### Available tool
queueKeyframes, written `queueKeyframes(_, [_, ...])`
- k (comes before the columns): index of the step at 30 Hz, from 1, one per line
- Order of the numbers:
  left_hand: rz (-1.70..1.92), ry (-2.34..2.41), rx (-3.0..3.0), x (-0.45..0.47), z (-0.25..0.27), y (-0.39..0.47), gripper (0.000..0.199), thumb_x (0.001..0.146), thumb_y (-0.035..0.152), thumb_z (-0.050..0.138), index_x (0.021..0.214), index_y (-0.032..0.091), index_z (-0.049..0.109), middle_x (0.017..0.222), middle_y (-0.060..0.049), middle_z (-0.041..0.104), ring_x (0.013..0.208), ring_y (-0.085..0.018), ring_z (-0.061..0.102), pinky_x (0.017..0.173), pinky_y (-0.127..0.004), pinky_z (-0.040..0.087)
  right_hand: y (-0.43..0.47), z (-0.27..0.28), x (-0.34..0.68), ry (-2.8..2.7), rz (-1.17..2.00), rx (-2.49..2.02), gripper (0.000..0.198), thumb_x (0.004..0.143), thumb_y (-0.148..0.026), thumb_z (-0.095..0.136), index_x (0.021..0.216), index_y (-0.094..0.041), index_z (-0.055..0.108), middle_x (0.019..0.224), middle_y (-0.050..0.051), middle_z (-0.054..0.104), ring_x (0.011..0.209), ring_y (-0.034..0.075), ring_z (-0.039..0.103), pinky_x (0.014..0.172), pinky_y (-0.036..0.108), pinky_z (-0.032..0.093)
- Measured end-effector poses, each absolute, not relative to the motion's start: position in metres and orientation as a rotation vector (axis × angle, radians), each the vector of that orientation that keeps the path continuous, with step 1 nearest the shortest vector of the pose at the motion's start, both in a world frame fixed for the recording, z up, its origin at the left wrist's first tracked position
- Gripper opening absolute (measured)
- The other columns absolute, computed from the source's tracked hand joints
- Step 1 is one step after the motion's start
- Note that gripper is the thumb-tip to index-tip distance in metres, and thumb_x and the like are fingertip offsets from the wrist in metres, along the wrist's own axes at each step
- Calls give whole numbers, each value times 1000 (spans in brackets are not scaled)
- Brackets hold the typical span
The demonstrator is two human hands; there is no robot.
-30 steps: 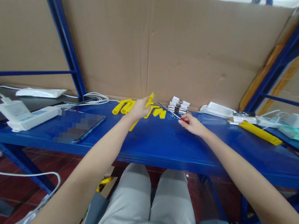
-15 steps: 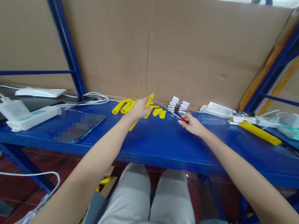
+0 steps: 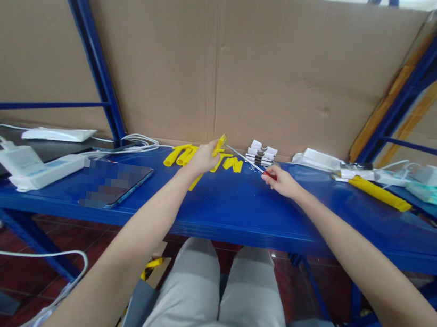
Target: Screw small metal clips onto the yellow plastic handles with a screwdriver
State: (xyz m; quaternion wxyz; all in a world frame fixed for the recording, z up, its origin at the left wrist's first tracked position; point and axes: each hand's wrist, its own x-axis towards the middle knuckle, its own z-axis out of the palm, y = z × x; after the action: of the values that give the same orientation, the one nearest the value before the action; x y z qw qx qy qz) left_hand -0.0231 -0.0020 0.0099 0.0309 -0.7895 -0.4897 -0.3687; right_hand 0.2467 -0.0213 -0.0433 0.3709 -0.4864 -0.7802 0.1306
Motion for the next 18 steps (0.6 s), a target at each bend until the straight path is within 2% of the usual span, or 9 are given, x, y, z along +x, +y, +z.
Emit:
queueKeyframes(4, [-1125, -1529, -2433, -22, 10, -3, 45, 79, 15, 49, 123, 10, 55, 111, -12, 66, 106, -22, 61, 91, -28, 45, -20, -43, 247, -1977, 359, -1250, 27, 79, -45, 57, 79, -21, 44, 61, -1, 58, 53, 13, 52, 51, 25, 41])
queueKeyframes(11, [-1118, -1523, -2438, -22, 10, -3, 44, 80, 16, 49, 124, 9, 55, 111, -13, 66, 106, -23, 61, 90, -29, 45, -25, -33, 248, -2036, 527, -1287, 33, 87, -46, 45, 72, -18, 51, 63, 4, 60, 52, 11, 51, 50, 22, 41])
queueKeyframes(18, [-1100, -1533, -2428, -21, 10, -3, 43, 80, 15, 49, 122, 9, 56, 110, -13, 67, 105, -23, 61, 90, -28, 45, -19, -42, 248, -1927, 506, -1180, 34, 73, -49, 63, 77, -21, 44, 61, -3, 55, 50, 11, 51, 48, 23, 41])
